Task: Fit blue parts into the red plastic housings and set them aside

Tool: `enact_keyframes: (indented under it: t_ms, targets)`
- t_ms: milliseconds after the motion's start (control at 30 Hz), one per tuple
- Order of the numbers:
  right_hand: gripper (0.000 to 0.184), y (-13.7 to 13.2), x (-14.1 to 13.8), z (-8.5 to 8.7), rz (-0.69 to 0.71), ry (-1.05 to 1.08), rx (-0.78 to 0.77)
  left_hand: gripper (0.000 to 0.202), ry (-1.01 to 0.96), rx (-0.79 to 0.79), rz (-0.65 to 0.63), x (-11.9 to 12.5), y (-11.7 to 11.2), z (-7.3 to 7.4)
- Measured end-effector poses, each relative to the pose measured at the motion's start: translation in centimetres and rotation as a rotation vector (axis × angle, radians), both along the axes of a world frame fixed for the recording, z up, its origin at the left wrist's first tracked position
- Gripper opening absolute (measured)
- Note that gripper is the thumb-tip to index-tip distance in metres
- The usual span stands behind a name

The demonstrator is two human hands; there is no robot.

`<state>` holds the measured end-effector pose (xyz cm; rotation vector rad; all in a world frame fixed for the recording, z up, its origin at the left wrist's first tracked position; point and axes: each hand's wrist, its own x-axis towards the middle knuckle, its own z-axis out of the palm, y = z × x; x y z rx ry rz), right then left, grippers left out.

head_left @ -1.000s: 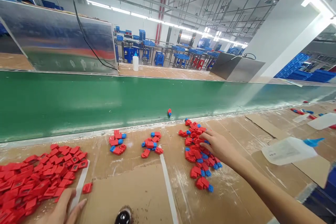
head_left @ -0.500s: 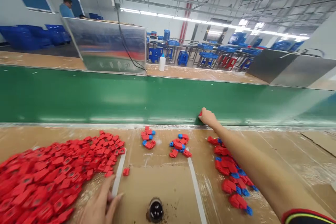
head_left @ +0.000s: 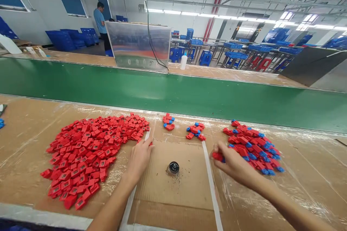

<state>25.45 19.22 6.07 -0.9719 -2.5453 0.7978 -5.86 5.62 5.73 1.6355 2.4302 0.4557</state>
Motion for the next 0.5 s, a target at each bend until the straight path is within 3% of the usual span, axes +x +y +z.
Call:
enact_keyframes:
  t_ms: [133, 300, 500]
  targets:
    - [0.016, -3.5, 0.2, -0.9, 0.021, -0.047, -0.085, 0.019, 0.022, 0.021, -0.029, -0.1, -2.4, 0.1]
    - [0.015, -4.4, 0.6, -1.4, 0.035, 0.037, -0.188, 0.021, -0.007, 0.067, -0.011, 0.3, -6.1, -0.2]
    - [0.016, -4.9, -0.7, -0.1, 0.103, 0.135, -0.226, 0.034, -0.460, 0.240, 0.024, 2.6, -8.9, -0.4]
